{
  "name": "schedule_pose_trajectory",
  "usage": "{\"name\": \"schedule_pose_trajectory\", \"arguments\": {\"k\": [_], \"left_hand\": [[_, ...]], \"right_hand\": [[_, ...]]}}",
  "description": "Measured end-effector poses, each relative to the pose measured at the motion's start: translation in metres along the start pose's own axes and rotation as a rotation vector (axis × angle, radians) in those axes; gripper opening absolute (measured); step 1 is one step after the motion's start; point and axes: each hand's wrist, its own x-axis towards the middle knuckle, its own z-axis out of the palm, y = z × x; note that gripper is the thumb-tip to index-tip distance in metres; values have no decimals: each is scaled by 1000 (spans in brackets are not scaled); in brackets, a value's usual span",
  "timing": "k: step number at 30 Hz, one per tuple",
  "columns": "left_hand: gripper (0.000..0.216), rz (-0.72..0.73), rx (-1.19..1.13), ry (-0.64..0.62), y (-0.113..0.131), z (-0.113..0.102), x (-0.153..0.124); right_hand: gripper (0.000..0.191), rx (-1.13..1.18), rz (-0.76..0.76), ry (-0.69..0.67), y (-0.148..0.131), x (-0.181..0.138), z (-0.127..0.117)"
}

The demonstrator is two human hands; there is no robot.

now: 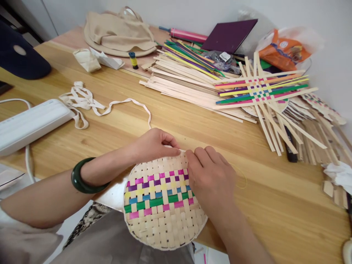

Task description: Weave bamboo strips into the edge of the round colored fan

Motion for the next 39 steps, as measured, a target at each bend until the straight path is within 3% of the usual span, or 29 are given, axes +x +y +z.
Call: {"name": "schedule_pose_trajectory", "arguments": {"k": [8,16,26,29,32,34,36,39], "left_hand": [[13,21,47,0,-3,1,1],[11,-22,-6,-9,5,-6,-2],[14,28,-15,-19,3,-2,-1],[17,10,-66,-56,3,-5,-1],[19,9,-132,-115,4,-8,-2],[20,16,-165,-159,5,-8,-3],[20,20,-203,-195,6,-7,-5],[19,29,-261,-231,7,-4,-7]], "right_hand": [[17,19,-15,-65,-9,-1,2],[2,64,193,66,-3,-4,-2],[9,57,47,-15,-5,-1,5],[12,230,163,39,5,-1,3],[14,394,456,222,22,-2,-2],[14,515,643,255,32,-4,-2],[16,776,752,87,38,-5,0],[25,1268,885,-410,37,-4,5]]}}
